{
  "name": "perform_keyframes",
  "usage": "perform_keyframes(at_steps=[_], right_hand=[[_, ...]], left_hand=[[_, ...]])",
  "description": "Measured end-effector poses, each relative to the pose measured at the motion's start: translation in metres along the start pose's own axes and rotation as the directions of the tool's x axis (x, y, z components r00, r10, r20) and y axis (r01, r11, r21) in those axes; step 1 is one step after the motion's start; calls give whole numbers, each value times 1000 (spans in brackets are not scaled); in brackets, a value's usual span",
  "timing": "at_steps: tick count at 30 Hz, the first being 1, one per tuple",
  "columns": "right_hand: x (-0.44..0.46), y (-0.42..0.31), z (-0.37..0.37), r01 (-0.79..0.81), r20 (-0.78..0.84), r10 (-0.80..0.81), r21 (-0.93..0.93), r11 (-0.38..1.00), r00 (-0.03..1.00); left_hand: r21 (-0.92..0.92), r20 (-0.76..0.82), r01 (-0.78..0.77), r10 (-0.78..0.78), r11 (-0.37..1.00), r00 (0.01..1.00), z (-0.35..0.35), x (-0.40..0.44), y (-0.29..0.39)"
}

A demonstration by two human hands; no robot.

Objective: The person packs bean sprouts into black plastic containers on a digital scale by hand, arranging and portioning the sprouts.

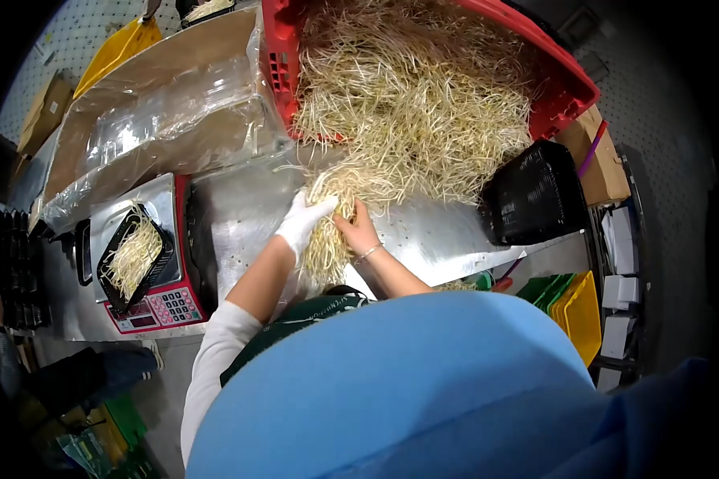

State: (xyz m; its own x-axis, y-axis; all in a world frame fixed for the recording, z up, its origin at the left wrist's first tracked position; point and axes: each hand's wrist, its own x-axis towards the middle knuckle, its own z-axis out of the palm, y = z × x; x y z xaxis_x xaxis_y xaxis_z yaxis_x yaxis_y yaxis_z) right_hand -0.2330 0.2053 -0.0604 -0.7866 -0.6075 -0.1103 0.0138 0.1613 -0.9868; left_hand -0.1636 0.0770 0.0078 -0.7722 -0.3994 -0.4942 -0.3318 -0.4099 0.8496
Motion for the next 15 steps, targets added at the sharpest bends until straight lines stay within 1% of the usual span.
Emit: perform_keyframes(at_steps=[1,2,3,5,6,7,8,9,10,11,12,13,14,15], right_hand=[[6,-14,1,40,32,-42,50,998,999],[7,-26,-5,93,37,-92,-17,996,995],[0,-61,-15,135,51,-131,-83,987,990],[4,-93,-31,87,90,-90,33,996,992],[15,-89,-42,57,129,-66,75,996,989],[17,-102,-51,-52,146,38,92,994,989],[28,-85,-63,13,178,-18,28,1000,984],[40,-67,-81,-34,301,38,-19,999,953],[43,-58,-94,-12,278,65,-186,982,958],[44,-53,-101,4,251,89,-348,938,964],[41,-54,-102,-2,262,100,-352,936,960],[36,-56,-102,67,154,49,-664,745,987],[34,-58,-99,90,77,-47,-887,453,996],[34,-57,-89,104,96,-41,-884,455,995]], left_hand=[[-153,67,-102,114,983,991,-5,-11,8],[-305,115,-181,225,935,968,-12,-19,13],[-397,149,-222,301,891,942,-18,-25,15],[-424,168,-207,301,882,938,-34,-37,22],[-424,150,-212,299,881,942,-45,-40,19],[-346,2,-225,241,911,971,-57,-42,14],[-270,-146,-222,188,937,971,-71,-42,7],[-217,-98,-93,74,972,992,-97,-41,0],[-192,-155,-94,65,977,986,-112,-44,-8],[-165,-211,-89,53,982,976,-123,-50,-17],[-204,-206,-123,81,971,975,-130,-59,-17],[-256,-168,-84,41,963,985,-135,-67,-14],[-291,-185,-119,66,949,981,-137,-71,-15],[-321,-205,-155,91,934,975,-141,-74,-15]])
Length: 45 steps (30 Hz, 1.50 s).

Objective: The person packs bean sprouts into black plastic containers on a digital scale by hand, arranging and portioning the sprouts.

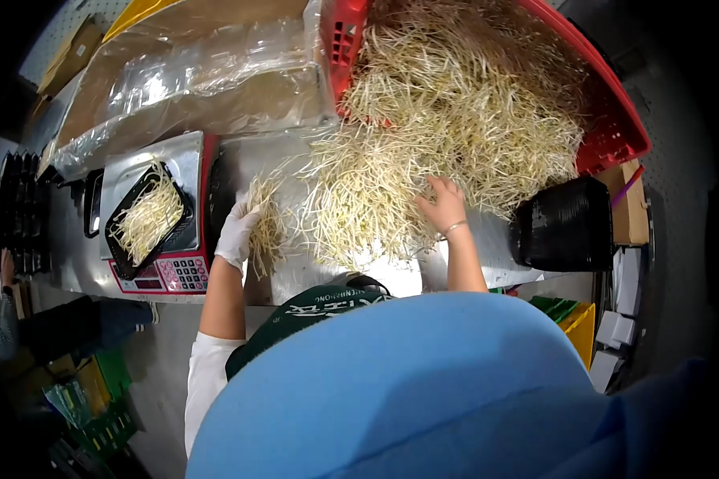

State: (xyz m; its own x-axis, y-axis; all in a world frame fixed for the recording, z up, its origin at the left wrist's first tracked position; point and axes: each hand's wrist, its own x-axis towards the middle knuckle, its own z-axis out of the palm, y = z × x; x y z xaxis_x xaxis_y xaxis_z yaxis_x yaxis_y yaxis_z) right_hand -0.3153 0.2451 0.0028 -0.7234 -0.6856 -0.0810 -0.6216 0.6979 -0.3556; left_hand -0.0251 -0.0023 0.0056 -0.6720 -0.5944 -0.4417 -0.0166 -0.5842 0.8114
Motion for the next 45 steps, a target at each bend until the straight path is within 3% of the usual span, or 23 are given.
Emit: perform_keyframes(at_steps=[2,4,6,8,10,11,13,18,20,22,23,24,26,27,28,30,32,35,36,38,42,43,45], right_hand=[[1,-33,20,206,-167,-190,85,975,968],[-14,-80,42,457,-154,-434,174,872,887],[-29,-111,58,616,-111,-610,25,788,785],[-22,-99,67,588,-49,-588,-26,809,807],[-11,-68,51,382,28,-382,-118,917,924],[-8,-50,44,377,8,-378,-109,920,926],[-6,-15,31,360,-4,-362,-97,928,932],[-13,-7,33,290,21,-290,6,957,957],[-19,-41,54,360,-142,-336,199,912,931],[-34,-84,60,445,-70,-442,34,895,894],[-38,-92,63,467,-63,-469,-56,883,881],[-36,-87,66,467,-63,-470,-58,882,880],[-23,-64,71,335,-50,-349,-185,924,936],[-22,-54,62,362,-67,-375,-156,919,925],[-21,-51,56,361,-65,-375,-157,919,925],[-21,-52,48,363,-61,-363,-6,932,930],[-18,-74,51,431,-69,-426,78,899,902],[-24,-124,70,522,-12,-531,206,828,847],[-26,-138,79,557,-18,-574,267,787,819],[-30,-157,90,680,-102,-676,205,704,730],[-20,-143,90,548,98,-563,145,824,821],[-20,-135,80,587,-19,-593,177,790,805],[-23,-125,49,435,242,-468,177,883,850]], left_hand=[[49,-11,-62,63,997,998,-17,9,-9],[97,-17,-143,145,985,989,-24,16,-15],[48,-73,-172,175,984,982,-22,25,-24],[-255,238,-3,65,967,969,-11,17,-10],[65,17,-67,66,996,998,-23,23,-18],[57,6,-68,68,996,998,-27,16,-16],[519,-41,-305,380,798,924,-34,-3,-9],[569,-232,-249,443,784,866,-41,-15,-23],[695,-176,-255,502,673,846,-33,2,-43],[968,116,-225,597,110,794,7,-8,-31],[968,31,-127,400,217,916,21,-10,-23],[967,31,-129,401,220,916,11,2,-33],[561,-30,-346,436,752,899,-22,34,-60],[548,-49,-315,407,774,912,-32,28,-51],[289,-40,-319,344,903,938,-37,22,-43],[299,-131,-134,180,945,975,-47,9,-27],[329,-173,-143,209,933,963,-54,9,-33],[-30,-152,-83,77,996,985,-60,6,-38],[-32,-153,-82,77,996,985,-57,1,-35],[-213,-96,-52,32,976,995,-46,-8,-25],[-281,-212,-73,12,957,977,-46,-12,-30],[-328,-188,-79,17,941,982,-44,-16,-26],[-211,-196,-122,80,970,977,-53,-9,-34]])
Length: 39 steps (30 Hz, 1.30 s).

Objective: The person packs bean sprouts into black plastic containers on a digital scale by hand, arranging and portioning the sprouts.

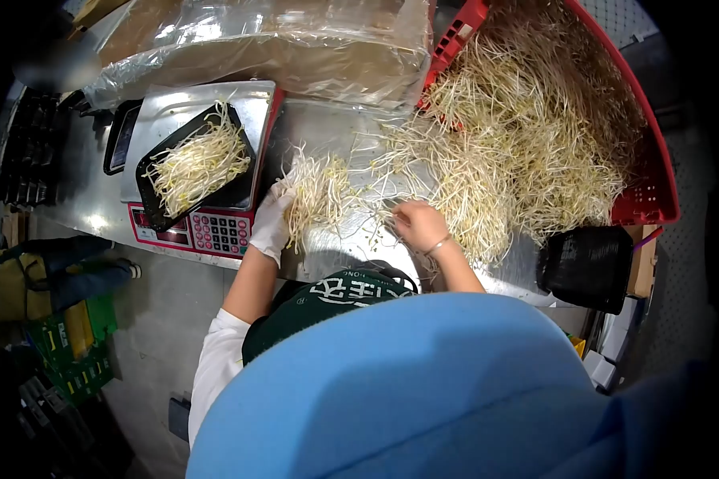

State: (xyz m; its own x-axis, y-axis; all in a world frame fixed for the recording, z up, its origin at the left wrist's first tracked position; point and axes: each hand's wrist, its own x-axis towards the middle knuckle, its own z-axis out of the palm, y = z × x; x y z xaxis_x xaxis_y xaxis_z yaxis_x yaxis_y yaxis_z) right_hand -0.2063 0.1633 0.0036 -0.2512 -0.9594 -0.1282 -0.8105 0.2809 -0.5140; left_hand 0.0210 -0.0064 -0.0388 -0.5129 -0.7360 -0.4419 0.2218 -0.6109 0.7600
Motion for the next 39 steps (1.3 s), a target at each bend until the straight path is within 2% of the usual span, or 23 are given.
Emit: perform_keyframes(at_steps=[1,2,4,7,10,13,17,19,21,22,23,24,25,27,28,29,30,31,33,34,35,37,39], right_hand=[[-4,-1,-9,-42,104,45,-34,999,994],[-2,-1,-8,-44,107,47,-33,998,993],[10,1,-5,54,-154,-59,-38,998,986],[47,-10,26,126,-325,-98,65,990,941],[72,-28,49,89,-248,-99,-53,995,964],[80,-25,53,146,-289,-137,10,989,948],[35,-10,-29,251,-612,-9,311,917,791],[-21,4,-71,224,-516,270,705,674,813],[-84,26,-95,313,-516,222,751,581,827],[-118,49,-102,167,-349,180,762,625,920],[-146,63,-104,18,-160,150,742,670,976],[-161,56,-108,-350,141,323,454,819,936],[-172,50,-111,-594,343,550,31,804,762],[-190,67,-81,-632,203,780,-483,606,592],[-191,67,-77,-551,135,632,-375,746,763],[-181,67,-69,-579,85,588,-112,808,804],[-165,66,-56,-417,-28,421,96,904,906],[-135,38,-54,-335,-124,359,178,925,925],[-91,20,-24,-114,-213,108,-14,993,971],[-73,12,-15,25,-177,-34,-50,998,984],[-60,0,-13,90,-147,-90,-6,996,985],[-43,-8,-11,121,-143,-119,6,993,983],[-21,-24,-12,103,-119,-97,49,993,988]], left_hand=[[119,14,-64,62,991,998,-5,3,-2],[439,46,-217,219,872,975,-8,5,-3],[446,38,-234,243,864,969,-9,5,-5],[462,7,-292,326,837,945,-8,4,-9],[483,-21,-332,389,810,921,-13,-1,-9],[272,-2,-307,320,912,947,-13,-12,-7],[221,-6,-293,302,930,953,-12,-18,-6],[189,-35,-290,302,938,953,-20,-4,-18],[399,-102,-336,405,853,909,-33,17,-37],[184,-131,-262,287,947,949,-23,12,-25],[-41,-133,-166,159,985,978,-13,4,-13],[-79,-143,-169,157,982,977,-10,3,-12],[130,-199,-169,193,977,961,-13,9,-16],[222,-129,-291,324,931,937,-26,30,-38],[223,-125,-292,324,930,938,-14,25,-31],[369,-30,-338,375,866,927,-1,19,-24],[501,69,-386,409,775,910,13,12,-18],[731,239,-505,521,459,820,21,10,-16],[942,272,-327,400,75,875,42,-1,-1],[896,221,-349,407,274,886,40,4,-6],[897,222,-351,412,268,884,34,10,-7],[337,196,-252,194,907,961,11,24,-7],[382,280,-298,198,875,939,-15,40,-16]])
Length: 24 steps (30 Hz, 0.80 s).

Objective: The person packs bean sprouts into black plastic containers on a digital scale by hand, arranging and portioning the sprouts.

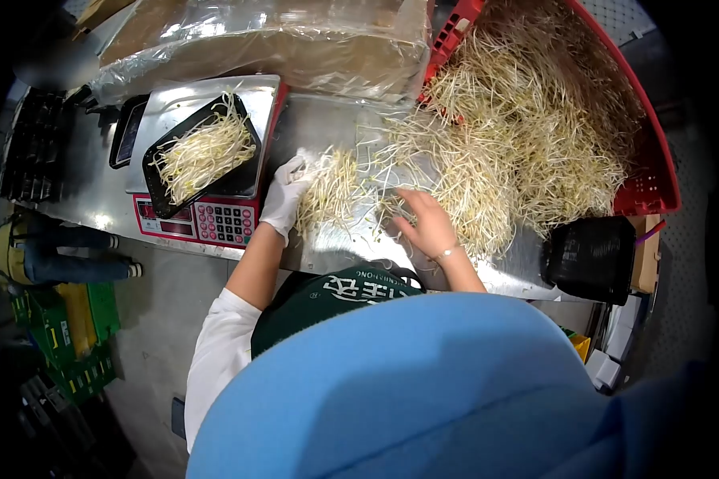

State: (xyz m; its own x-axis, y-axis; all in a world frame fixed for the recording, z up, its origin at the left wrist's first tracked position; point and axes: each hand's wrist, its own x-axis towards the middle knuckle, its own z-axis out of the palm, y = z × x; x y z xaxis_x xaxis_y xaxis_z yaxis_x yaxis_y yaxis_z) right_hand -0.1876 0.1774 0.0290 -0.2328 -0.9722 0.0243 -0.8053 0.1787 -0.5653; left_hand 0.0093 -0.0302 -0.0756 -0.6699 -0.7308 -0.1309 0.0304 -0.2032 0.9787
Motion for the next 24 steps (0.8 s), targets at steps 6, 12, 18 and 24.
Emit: perform_keyframes(at_steps=[6,12,18,24], right_hand=[[49,-15,68,336,-10,-342,-160,928,940],[28,44,32,40,-39,-50,-216,976,998],[40,-3,62,317,-97,-327,-107,942,940],[62,-15,25,18,-56,-25,-113,993,998]], left_hand=[[202,-256,-114,165,973,953,5,-25,-2],[522,-302,-4,189,853,934,2,-40,7],[423,-357,46,120,905,926,0,-33,4],[306,-374,-2,122,952,919,-3,-33,-11]])
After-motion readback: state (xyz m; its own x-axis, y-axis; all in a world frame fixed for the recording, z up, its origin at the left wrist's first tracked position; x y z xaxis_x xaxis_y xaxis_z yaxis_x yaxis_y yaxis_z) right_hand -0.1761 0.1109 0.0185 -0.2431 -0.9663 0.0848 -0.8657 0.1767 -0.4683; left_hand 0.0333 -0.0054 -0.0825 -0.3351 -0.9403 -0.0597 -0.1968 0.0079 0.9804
